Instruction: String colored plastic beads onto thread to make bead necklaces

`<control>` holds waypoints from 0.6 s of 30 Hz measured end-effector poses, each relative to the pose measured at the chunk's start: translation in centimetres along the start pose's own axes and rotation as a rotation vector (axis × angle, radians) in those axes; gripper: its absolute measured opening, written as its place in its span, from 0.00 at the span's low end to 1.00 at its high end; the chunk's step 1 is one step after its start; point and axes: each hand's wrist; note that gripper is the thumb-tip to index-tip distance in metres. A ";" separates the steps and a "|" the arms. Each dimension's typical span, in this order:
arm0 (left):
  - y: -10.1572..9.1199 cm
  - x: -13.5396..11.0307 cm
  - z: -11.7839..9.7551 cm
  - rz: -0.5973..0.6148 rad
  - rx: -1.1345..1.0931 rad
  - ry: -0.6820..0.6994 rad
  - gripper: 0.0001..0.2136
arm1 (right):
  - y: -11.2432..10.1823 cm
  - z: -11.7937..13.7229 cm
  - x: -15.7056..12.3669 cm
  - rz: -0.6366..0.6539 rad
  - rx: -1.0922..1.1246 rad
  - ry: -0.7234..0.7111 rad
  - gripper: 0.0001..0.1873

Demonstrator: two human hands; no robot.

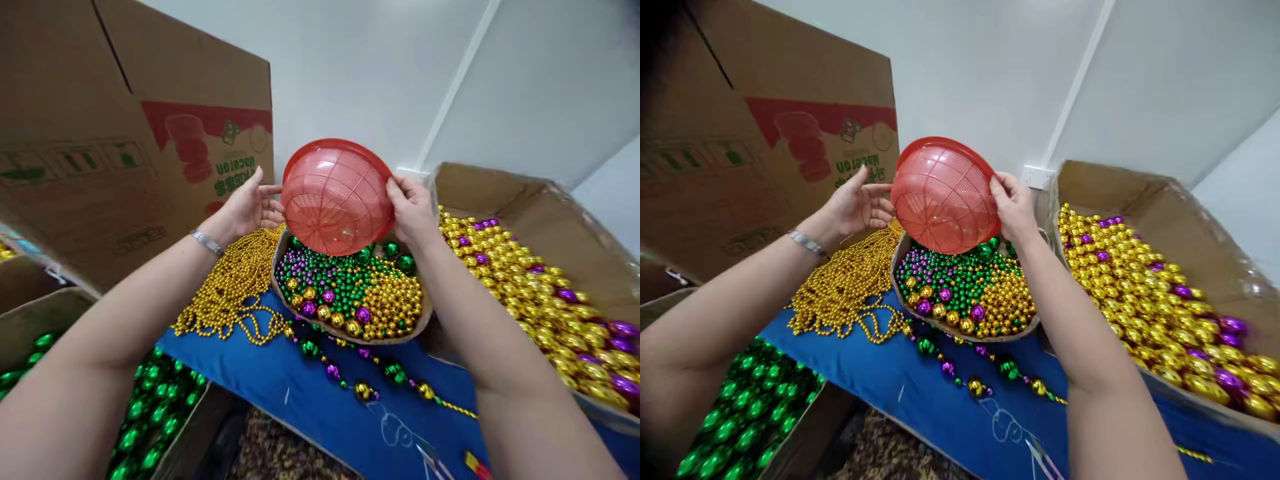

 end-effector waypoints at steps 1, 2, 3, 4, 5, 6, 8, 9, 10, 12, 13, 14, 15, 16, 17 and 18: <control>-0.1 -1.1 -0.2 -0.005 0.004 0.000 0.38 | 0.6 0.9 0.0 0.007 -0.027 -0.007 0.14; -0.2 -2.3 -0.4 -0.012 0.007 -0.001 0.38 | 1.3 1.8 -0.1 0.021 -0.062 -0.024 0.15; -0.3 -3.6 -0.5 -0.021 0.007 -0.003 0.38 | 2.0 2.8 -0.3 0.044 -0.105 -0.051 0.14; -0.4 -5.0 -0.4 -0.034 0.006 -0.007 0.39 | 2.9 3.9 -0.6 0.074 -0.157 -0.088 0.14; -0.5 -6.7 -0.2 -0.052 0.002 -0.018 0.39 | 3.9 5.0 -1.1 0.114 -0.221 -0.130 0.13; -0.7 -8.5 0.3 -0.072 -0.006 -0.029 0.41 | 5.1 6.1 -1.7 0.168 -0.288 -0.184 0.12; -0.9 -12.6 1.9 -0.139 -0.035 -0.041 0.42 | 8.2 8.2 -3.4 0.303 -0.408 -0.340 0.11; -1.0 -14.9 3.0 -0.209 -0.051 -0.024 0.41 | 10.1 9.1 -4.3 0.373 -0.452 -0.441 0.11; -1.1 -17.3 4.1 -0.304 -0.069 -0.003 0.38 | 12.1 9.8 -5.3 0.445 -0.476 -0.549 0.11; -1.2 -22.2 6.4 -0.515 -0.126 -0.016 0.30 | 16.3 10.9 -7.4 0.575 -0.470 -0.740 0.13; -1.3 -24.7 7.4 -0.607 -0.165 -0.055 0.27 | 18.5 11.1 -8.5 0.626 -0.442 -0.804 0.13; -1.6 -27.2 8.3 -0.684 -0.206 -0.105 0.26 | 20.7 11.3 -9.5 0.665 -0.405 -0.837 0.14; -2.0 -29.7 9.0 -0.749 -0.236 -0.150 0.26 | 22.9 11.2 -10.4 0.694 -0.363 -0.845 0.15; -2.6 -32.3 9.6 -0.818 -0.237 -0.160 0.26 | 25.2 11.0 -11.4 0.717 -0.319 -0.833 0.17; -3.4 -34.9 10.1 -0.897 -0.201 -0.135 0.27 | 27.5 10.7 -12.4 0.741 -0.274 -0.809 0.18; -4.2 -37.5 10.5 -0.988 -0.126 -0.089 0.29 | 29.7 10.4 -13.4 0.773 -0.233 -0.780 0.20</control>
Point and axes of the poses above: each hand's wrist, its own x-axis towards the middle knuckle, its own y-axis out of the palm, z = x × y, and after that the axes turned 14 degrees about z, right-handed
